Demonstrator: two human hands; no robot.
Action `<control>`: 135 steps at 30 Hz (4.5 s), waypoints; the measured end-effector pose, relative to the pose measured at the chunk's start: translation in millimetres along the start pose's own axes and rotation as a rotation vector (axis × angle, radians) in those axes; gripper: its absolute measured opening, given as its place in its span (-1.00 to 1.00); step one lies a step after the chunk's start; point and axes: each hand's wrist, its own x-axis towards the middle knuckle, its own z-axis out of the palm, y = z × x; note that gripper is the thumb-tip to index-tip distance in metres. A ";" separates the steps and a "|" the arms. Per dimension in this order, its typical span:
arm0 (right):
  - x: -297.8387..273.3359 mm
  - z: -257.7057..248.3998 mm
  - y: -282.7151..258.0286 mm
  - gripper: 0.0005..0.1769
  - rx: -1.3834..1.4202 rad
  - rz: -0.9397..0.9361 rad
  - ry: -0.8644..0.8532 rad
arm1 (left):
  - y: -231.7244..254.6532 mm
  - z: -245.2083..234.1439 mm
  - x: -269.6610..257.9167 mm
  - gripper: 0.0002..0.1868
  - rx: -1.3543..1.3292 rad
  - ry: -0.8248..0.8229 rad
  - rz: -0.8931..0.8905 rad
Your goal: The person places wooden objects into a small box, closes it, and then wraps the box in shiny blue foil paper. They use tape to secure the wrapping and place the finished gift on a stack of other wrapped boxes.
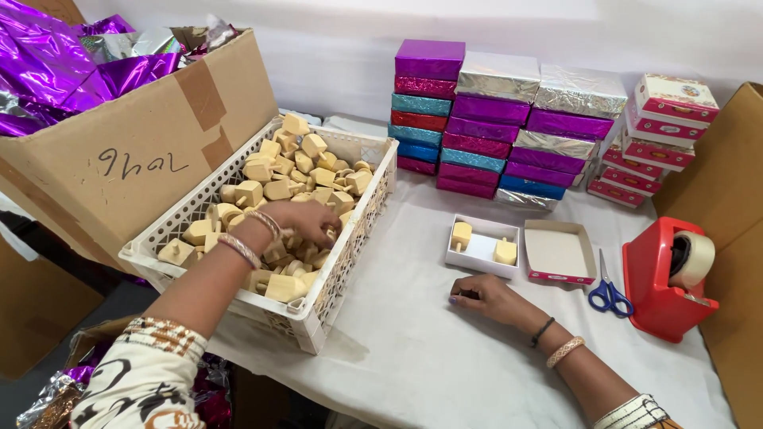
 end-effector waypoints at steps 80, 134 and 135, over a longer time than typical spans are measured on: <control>4.5 -50.7 85.8 -0.63 0.983 0.156 0.723 | 224.2 52.7 219.1 -0.66 -0.586 0.649 0.417; 9.7 -40.7 94.9 -0.71 0.987 0.032 0.736 | 251.1 38.7 176.7 -0.53 0.046 0.850 0.464; 8.4 -41.9 90.4 -0.71 0.970 0.045 0.740 | 248.1 38.3 176.8 -0.52 -0.017 0.822 0.437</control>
